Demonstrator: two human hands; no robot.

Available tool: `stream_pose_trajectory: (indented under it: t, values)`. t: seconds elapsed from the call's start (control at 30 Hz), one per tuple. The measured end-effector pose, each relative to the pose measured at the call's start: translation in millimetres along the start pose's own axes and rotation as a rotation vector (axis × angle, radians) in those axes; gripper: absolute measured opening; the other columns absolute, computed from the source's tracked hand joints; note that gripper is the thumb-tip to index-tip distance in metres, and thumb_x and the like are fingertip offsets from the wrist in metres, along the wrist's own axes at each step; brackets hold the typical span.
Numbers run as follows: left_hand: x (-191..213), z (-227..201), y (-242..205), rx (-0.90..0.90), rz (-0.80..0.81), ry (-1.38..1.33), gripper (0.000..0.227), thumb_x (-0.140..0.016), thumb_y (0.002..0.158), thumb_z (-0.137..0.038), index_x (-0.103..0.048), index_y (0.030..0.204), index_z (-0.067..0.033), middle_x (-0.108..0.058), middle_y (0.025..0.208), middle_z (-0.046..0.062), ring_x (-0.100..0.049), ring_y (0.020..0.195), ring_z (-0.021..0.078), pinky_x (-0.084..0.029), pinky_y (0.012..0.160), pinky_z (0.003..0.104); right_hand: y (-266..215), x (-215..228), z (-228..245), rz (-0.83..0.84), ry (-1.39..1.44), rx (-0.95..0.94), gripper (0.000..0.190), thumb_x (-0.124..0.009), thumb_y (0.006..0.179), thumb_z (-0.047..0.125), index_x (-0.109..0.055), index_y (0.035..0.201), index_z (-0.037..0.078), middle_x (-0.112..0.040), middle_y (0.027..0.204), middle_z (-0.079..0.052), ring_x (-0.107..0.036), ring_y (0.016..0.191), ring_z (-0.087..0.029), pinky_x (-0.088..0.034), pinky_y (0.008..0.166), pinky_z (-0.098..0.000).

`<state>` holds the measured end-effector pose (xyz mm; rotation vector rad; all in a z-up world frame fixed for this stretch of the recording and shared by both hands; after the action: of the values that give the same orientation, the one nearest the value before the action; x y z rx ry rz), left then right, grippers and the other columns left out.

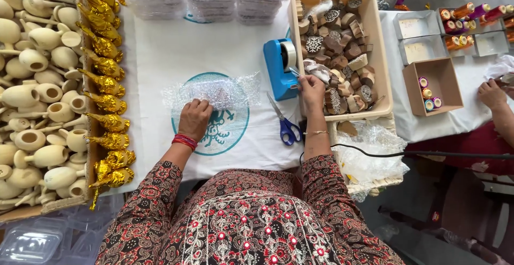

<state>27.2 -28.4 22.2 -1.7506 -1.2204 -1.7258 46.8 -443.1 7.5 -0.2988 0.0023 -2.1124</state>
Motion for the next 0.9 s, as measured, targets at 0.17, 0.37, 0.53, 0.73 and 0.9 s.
stream_pose_trajectory:
  t: [0.17,0.37,0.53,0.73,0.9]
  values:
    - [1.3,-0.6,0.9,0.0,-0.032,-0.001,0.012,-0.067,0.084,-0.005,-0.07,0.095,-0.0101,-0.069,0.103,0.004,-0.064,0.1,0.023,-0.054,0.089,0.036,-7.3,0.9,12.2,0.034,0.134,-0.079,0.01,-0.073,0.094,0.009,-0.072,0.094,-0.001,-0.073,0.081,-0.004,-0.062,0.065,-0.007,-0.051,0.061,-0.02]
    - [-0.5,0.3,0.8,0.011,-0.026,-0.012,0.013,-0.066,0.085,-0.005,-0.07,0.096,-0.01,-0.068,0.101,0.003,-0.064,0.098,0.0228,-0.054,0.089,0.036,-22.1,5.6,11.5,-0.012,-0.083,-0.098,0.013,-0.08,0.088,0.009,-0.073,0.088,-0.003,-0.075,0.077,-0.006,-0.068,0.06,-0.009,-0.055,0.056,-0.0214]
    - [-1.4,0.3,-0.1,0.012,-0.023,-0.023,0.013,-0.067,0.085,-0.005,-0.071,0.096,-0.0101,-0.068,0.101,0.003,-0.064,0.098,0.0229,-0.054,0.089,0.036,-40.4,-1.7,38.4,-0.073,-0.388,-0.133,0.013,-0.08,0.085,0.013,-0.075,0.081,0.001,-0.078,0.075,-0.008,-0.071,0.058,-0.009,-0.057,0.056,-0.0233]
    - [0.2,2.7,-3.7,0.021,-0.071,-0.067,0.015,-0.067,0.085,-0.005,-0.071,0.099,-0.0096,-0.069,0.102,0.004,-0.064,0.097,0.0227,-0.054,0.089,0.036,-57.3,-13.7,71.8,-0.148,-0.879,0.073,0.011,-0.082,0.081,0.019,-0.079,0.079,0.008,-0.076,0.075,-0.011,-0.073,0.067,-0.023,-0.057,0.066,-0.0351]
    - [5.6,4.8,-6.3,-0.003,-0.112,-0.083,0.016,-0.066,0.086,-0.006,-0.072,0.101,-0.0085,-0.07,0.102,0.005,-0.064,0.097,0.0241,-0.054,0.088,0.036,-78.6,-13.3,53.3,-0.122,-0.83,0.152,0.008,-0.078,0.087,0.016,-0.077,0.089,0.009,-0.077,0.081,-0.009,-0.074,0.075,-0.023,-0.057,0.071,-0.0355]
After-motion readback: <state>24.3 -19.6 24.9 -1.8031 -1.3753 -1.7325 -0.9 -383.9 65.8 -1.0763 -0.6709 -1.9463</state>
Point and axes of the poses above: each hand's wrist, its own y-axis towards the middle knuckle, its own x-axis out of the back of the hand, z = x × y, the point moved 4 cm from there along y, towards the middle knuckle
